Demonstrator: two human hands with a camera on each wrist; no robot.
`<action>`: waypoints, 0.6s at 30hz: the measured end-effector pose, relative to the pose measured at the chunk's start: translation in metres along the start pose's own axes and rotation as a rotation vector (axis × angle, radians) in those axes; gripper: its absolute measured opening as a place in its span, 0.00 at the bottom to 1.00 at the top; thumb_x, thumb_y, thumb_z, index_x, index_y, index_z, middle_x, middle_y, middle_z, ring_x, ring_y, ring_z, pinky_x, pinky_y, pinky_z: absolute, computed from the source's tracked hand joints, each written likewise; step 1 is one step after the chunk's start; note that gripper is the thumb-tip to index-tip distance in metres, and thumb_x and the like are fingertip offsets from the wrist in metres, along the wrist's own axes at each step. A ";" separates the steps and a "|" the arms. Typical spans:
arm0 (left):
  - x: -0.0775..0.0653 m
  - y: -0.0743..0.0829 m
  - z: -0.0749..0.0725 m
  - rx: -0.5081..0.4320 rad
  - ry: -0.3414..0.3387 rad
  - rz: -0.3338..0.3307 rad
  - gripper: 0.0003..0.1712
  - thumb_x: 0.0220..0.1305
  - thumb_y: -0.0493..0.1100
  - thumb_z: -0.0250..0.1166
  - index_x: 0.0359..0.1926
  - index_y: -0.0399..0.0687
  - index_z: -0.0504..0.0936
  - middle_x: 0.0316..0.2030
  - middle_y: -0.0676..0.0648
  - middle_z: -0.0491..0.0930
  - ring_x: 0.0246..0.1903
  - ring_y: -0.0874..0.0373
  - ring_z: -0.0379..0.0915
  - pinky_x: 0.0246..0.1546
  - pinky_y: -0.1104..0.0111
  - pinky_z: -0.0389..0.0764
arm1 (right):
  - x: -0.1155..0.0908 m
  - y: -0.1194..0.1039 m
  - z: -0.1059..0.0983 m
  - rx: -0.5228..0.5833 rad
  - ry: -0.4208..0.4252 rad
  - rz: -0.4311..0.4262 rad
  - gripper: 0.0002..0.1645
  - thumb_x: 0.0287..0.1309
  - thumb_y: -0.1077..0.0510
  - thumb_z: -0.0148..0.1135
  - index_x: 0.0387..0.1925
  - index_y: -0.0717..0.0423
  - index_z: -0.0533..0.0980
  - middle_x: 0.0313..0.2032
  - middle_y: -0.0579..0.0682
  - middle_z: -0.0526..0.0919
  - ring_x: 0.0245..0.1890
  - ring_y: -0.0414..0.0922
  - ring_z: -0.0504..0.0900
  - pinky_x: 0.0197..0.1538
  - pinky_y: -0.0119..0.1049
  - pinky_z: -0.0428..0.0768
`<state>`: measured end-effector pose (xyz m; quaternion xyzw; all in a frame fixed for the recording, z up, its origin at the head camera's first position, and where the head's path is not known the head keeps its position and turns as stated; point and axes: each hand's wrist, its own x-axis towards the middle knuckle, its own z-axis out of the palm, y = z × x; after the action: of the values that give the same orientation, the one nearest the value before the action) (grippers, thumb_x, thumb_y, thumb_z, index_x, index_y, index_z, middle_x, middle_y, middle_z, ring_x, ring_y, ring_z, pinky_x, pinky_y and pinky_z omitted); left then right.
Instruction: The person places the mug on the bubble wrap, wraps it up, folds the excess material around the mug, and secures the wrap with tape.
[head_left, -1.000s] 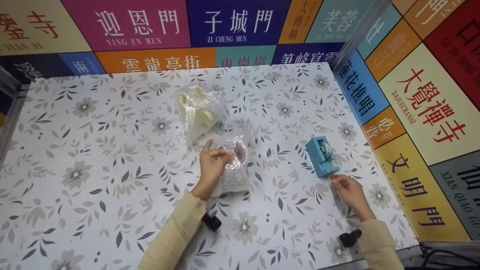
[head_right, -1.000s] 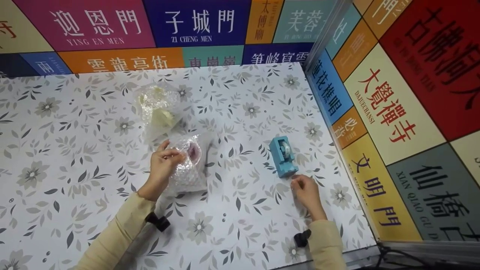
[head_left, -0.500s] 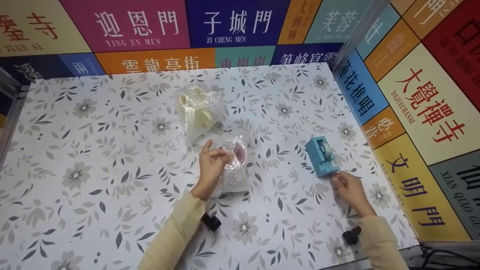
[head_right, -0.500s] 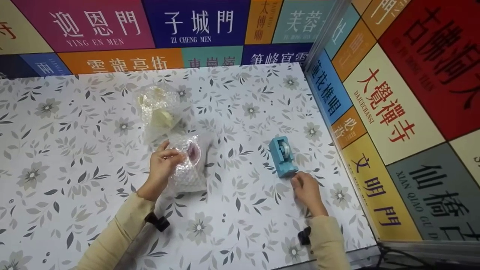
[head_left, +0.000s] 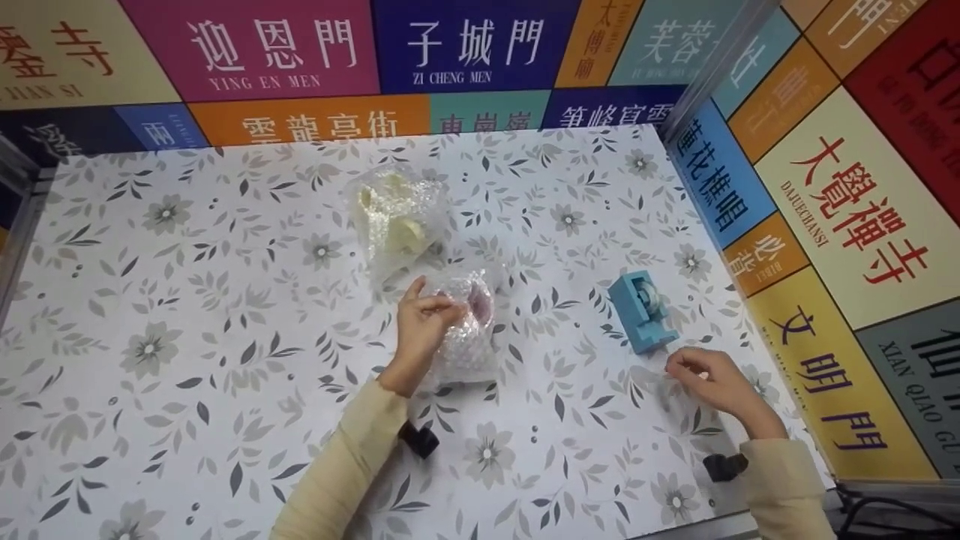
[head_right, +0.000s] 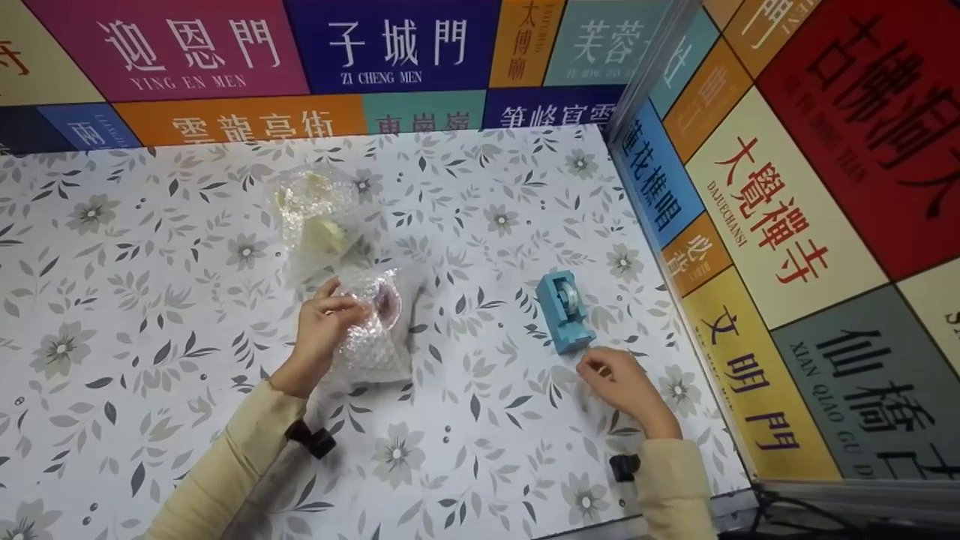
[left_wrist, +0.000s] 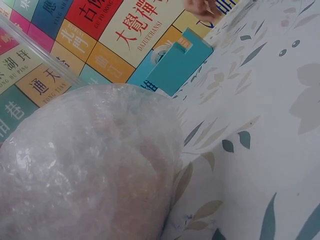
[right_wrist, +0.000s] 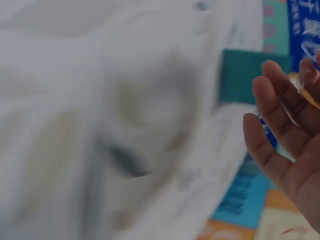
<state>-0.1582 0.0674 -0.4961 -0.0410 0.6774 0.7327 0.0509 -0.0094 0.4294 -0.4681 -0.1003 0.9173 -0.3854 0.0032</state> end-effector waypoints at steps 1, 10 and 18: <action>0.000 0.000 0.000 0.002 -0.003 0.002 0.07 0.38 0.24 0.65 0.25 0.23 0.80 0.62 0.30 0.57 0.45 0.39 0.72 0.52 0.60 0.71 | 0.008 -0.011 -0.001 0.000 -0.011 -0.088 0.10 0.50 0.76 0.55 0.24 0.60 0.74 0.24 0.54 0.77 0.25 0.37 0.73 0.29 0.25 0.70; 0.000 0.002 -0.002 0.024 -0.006 -0.011 0.08 0.39 0.26 0.65 0.26 0.24 0.80 0.62 0.31 0.57 0.51 0.38 0.67 0.57 0.60 0.66 | 0.094 -0.071 0.006 -0.123 -0.221 -0.531 0.11 0.53 0.68 0.58 0.23 0.49 0.71 0.24 0.41 0.69 0.23 0.36 0.66 0.29 0.28 0.66; 0.000 0.004 -0.002 0.030 -0.029 -0.021 0.08 0.38 0.26 0.66 0.25 0.25 0.80 0.63 0.32 0.56 0.59 0.38 0.58 0.60 0.59 0.60 | 0.140 -0.104 0.022 -0.241 -0.275 -0.715 0.10 0.56 0.62 0.56 0.21 0.50 0.70 0.22 0.45 0.64 0.22 0.39 0.62 0.28 0.33 0.64</action>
<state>-0.1584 0.0650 -0.4919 -0.0366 0.6872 0.7222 0.0689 -0.1262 0.3164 -0.3999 -0.4637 0.8540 -0.2350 -0.0199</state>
